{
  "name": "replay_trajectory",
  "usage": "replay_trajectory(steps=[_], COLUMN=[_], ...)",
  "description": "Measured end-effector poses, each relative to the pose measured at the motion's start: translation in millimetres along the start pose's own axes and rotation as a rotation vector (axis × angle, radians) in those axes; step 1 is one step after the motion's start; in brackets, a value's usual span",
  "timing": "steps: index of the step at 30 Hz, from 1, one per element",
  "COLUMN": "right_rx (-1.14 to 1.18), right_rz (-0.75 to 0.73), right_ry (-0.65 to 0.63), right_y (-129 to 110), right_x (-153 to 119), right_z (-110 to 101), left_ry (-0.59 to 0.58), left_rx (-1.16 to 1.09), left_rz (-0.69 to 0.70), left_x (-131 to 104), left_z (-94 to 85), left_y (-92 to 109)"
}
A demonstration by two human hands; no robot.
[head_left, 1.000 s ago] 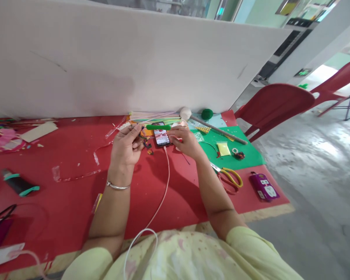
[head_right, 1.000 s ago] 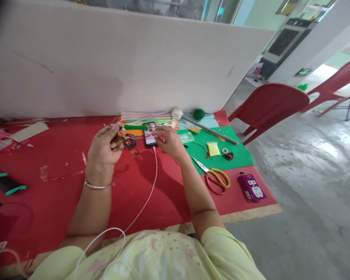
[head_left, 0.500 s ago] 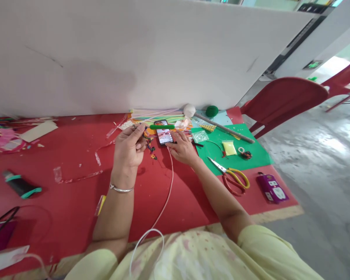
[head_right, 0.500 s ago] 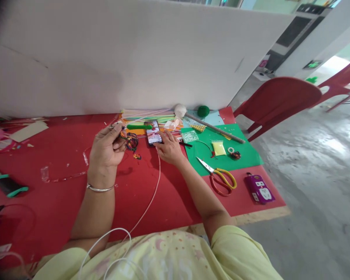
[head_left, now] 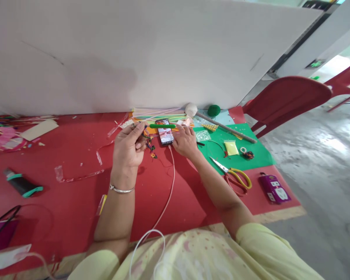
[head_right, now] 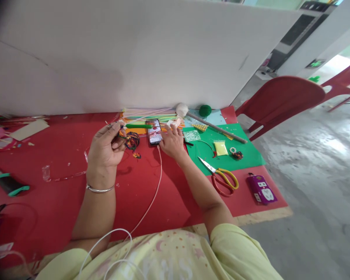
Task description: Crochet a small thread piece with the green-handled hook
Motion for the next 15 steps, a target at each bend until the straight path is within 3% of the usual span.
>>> replay_trajectory(steps=[2, 8, 12, 15], right_rx=[0.0, -0.039, -0.17, -0.181], right_rz=[0.085, 0.181, 0.256, 0.302], right_ry=[-0.001, -0.174, -0.107, -0.003], right_y=[8, 36, 56, 55], right_x=[1, -16, -20, -16], right_z=[-3, 0, -5, -11], left_ry=[0.003, 0.014, 0.004, 0.016], left_rx=[-0.006, -0.033, -0.036, -0.05], left_rz=[0.006, 0.0, 0.004, 0.015], left_x=[0, 1, 2, 3], left_z=[-0.8, -2.2, -2.3, -2.3], left_y=[2, 2, 0, -1])
Point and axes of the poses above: each hand's wrist, its own x-axis towards the middle knuckle, its own z-axis out of the palm, y = z × x, the point moved 2 cm from there along x, towards the middle knuckle
